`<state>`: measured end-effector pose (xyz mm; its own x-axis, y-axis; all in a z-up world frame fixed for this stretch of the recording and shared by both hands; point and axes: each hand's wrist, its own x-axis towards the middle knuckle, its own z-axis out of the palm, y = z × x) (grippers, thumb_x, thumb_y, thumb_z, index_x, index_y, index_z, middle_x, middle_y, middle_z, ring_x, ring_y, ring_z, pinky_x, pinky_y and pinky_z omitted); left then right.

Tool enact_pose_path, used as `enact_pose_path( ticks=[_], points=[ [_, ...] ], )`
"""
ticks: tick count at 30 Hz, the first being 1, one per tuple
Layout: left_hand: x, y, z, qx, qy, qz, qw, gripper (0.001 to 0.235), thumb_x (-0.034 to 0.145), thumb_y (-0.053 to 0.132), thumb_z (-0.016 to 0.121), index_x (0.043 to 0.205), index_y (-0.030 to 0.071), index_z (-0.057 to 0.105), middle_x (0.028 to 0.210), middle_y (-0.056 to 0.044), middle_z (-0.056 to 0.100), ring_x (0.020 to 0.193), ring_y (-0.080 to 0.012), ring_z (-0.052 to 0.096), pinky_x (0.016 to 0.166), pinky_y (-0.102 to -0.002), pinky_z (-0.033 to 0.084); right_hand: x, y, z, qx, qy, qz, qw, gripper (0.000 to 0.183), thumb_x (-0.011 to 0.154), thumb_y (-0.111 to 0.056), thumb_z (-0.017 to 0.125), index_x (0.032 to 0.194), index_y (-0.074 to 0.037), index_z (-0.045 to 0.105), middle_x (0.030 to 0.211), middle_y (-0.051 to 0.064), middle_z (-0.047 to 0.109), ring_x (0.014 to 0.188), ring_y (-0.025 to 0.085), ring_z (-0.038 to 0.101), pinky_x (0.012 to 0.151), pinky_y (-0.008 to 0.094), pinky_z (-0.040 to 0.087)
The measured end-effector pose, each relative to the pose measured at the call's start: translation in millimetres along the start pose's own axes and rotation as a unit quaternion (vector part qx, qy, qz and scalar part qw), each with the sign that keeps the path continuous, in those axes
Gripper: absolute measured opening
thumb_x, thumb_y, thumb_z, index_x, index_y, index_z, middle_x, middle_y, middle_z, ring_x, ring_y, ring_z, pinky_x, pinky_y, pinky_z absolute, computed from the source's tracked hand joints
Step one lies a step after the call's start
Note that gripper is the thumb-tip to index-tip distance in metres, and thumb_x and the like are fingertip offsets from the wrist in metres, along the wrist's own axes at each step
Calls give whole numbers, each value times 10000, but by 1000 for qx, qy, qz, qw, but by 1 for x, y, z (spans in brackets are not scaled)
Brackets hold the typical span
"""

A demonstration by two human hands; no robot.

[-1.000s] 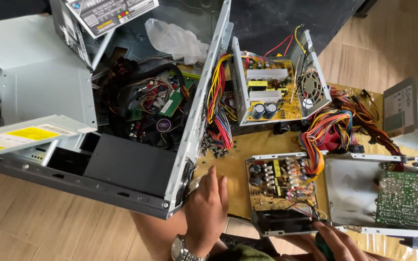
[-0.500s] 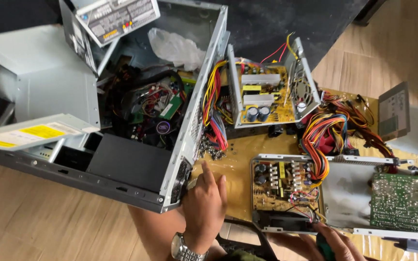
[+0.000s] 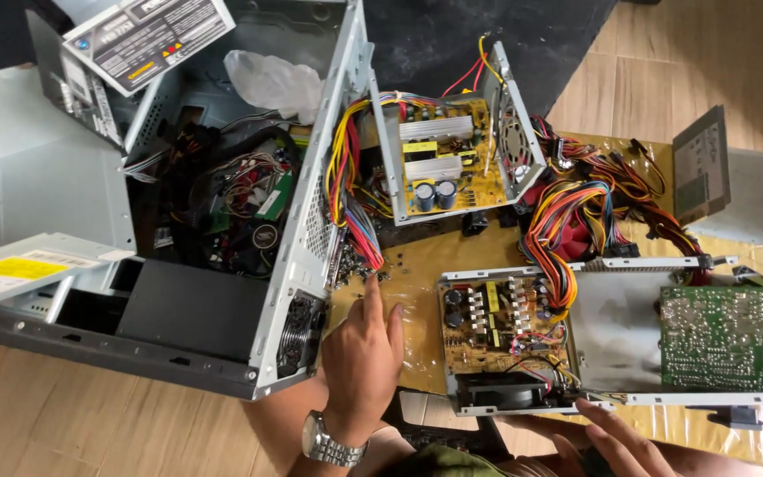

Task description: The person uses a screwdriver to remove screws from a disassembled computer power supply unit. They manipulate the internal components and wires while working on the unit placed on a table.

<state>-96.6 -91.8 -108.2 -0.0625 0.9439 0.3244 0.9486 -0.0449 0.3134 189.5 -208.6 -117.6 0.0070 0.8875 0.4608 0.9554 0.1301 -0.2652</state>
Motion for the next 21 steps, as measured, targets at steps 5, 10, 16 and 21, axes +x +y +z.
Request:
enact_pose_path(
  ticks=[5, 10, 16, 21],
  points=[
    [4, 2, 0, 16, -63, -13, 998, 559, 1025, 375, 591, 1394, -44, 562, 791, -107, 714, 519, -150, 633, 372, -269, 475, -13, 25, 20, 71, 17, -100, 992, 624, 850, -245, 788, 1394, -96, 522, 1295, -3, 712, 1042, 142, 707, 814, 275, 576],
    [-3, 0, 0, 8, -41, 19, 999, 518, 1009, 331, 622, 1361, -45, 562, 911, -114, 712, 563, -177, 667, 418, -304, 525, -33, 42, 40, 135, -11, -174, 975, 908, 847, -356, 754, 1598, -123, 299, 1496, -70, 559, 1403, 48, 525, 1050, 203, 488],
    [-12, -1, -3, -10, 39, 81, 996, 404, 1041, 300, 585, 1306, 0, 640, 933, -112, 666, 681, -226, 644, 492, -330, 514, -50, 48, 31, 559, -224, 170, 780, 630, 834, -15, 685, 1445, -44, 531, 1516, 183, 560, 1429, 338, 592, 1102, 508, 581],
    [-12, -5, 2, -21, 27, 35, 999, 571, 1054, 371, 518, 1412, -74, 528, 891, -88, 677, 678, -198, 640, 496, -327, 497, -26, 47, 35, 849, -256, 280, 368, 528, 1092, -113, 562, 1505, 185, 421, 1516, 496, 444, 1451, 552, 369, 1160, 597, 237]
  ],
)
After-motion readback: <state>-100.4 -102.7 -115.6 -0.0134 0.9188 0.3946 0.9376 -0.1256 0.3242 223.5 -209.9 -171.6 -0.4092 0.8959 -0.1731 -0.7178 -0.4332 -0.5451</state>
